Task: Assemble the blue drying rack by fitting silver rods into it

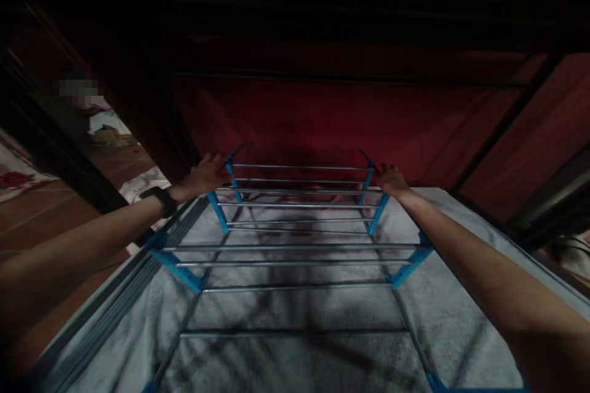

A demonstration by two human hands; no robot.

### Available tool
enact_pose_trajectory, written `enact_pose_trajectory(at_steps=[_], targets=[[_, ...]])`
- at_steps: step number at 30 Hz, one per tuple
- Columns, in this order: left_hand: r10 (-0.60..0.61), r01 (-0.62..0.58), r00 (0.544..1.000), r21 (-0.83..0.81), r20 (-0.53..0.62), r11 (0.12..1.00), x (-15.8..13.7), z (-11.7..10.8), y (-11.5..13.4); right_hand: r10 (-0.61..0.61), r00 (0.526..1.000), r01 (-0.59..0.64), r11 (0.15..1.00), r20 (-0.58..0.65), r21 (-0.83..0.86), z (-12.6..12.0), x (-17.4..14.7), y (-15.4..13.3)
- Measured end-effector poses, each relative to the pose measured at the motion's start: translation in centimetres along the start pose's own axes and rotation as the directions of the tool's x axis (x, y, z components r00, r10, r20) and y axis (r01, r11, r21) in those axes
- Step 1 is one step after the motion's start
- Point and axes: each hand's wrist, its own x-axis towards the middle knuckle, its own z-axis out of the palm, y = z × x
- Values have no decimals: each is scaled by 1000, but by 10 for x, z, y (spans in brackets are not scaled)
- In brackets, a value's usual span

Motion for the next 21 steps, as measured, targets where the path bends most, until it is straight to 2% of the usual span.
enact_pose_trajectory(at_steps=[1, 2, 4, 6, 8, 10, 11, 13, 15, 17, 18, 19, 20, 21], targets=[[58, -58, 998, -20, -2, 998, -2, -3, 14, 23, 1000, -22, 999, -11, 38, 0, 3, -13], [119, -120, 993, -52, -9, 991, -5, -7, 29, 50, 998, -43, 984, -37, 171, -1, 4, -28], [248, -254, 967, -135, -63, 958, -11, -15, 60, 42, 994, 8, 880, -96, 475, -4, -7, -62], [336, -362, 930, -204, -150, 910, -19, -24, 90, -8, 989, 113, 679, -146, 725, -6, -38, -93], [370, -434, 891, -258, -262, 863, -30, -35, 118, -60, 984, 176, 448, -167, 877, -3, -88, -117], [361, -493, 847, -322, -391, 809, -49, -44, 142, -143, 986, 123, 263, -88, 957, 9, -147, -130], [344, -516, 829, -365, -441, 775, -62, -46, 151, -203, 979, 57, 208, -14, 977, 20, -176, -132], [289, -540, 811, -460, -509, 705, -97, -43, 163, -312, 933, -131, 164, 177, 978, 47, -226, -128], [168, -522, 804, -543, -570, 658, -137, -27, 167, -304, 903, -283, 108, 303, 953, 76, -262, -112], [46, -420, 862, -662, -505, 621, -176, 0, 163, -217, 895, -379, 91, 390, 921, 101, -284, -88], [27, -377, 888, -696, -459, 611, -191, 15, 159, -191, 874, -431, 115, 446, 895, 111, -291, -74], [40, -362, 902, -705, -429, 610, -201, 28, 154, -162, 856, -470, 153, 491, 869, 117, -297, -59], [55, -329, 923, -707, -381, 626, -206, 38, 147, -114, 856, -482, 178, 504, 858, 120, -301, -45], [20, -276, 940, -722, -341, 634, -205, 43, 140, -61, 858, -492, 188, 510, 850, 121, -304, -33]])
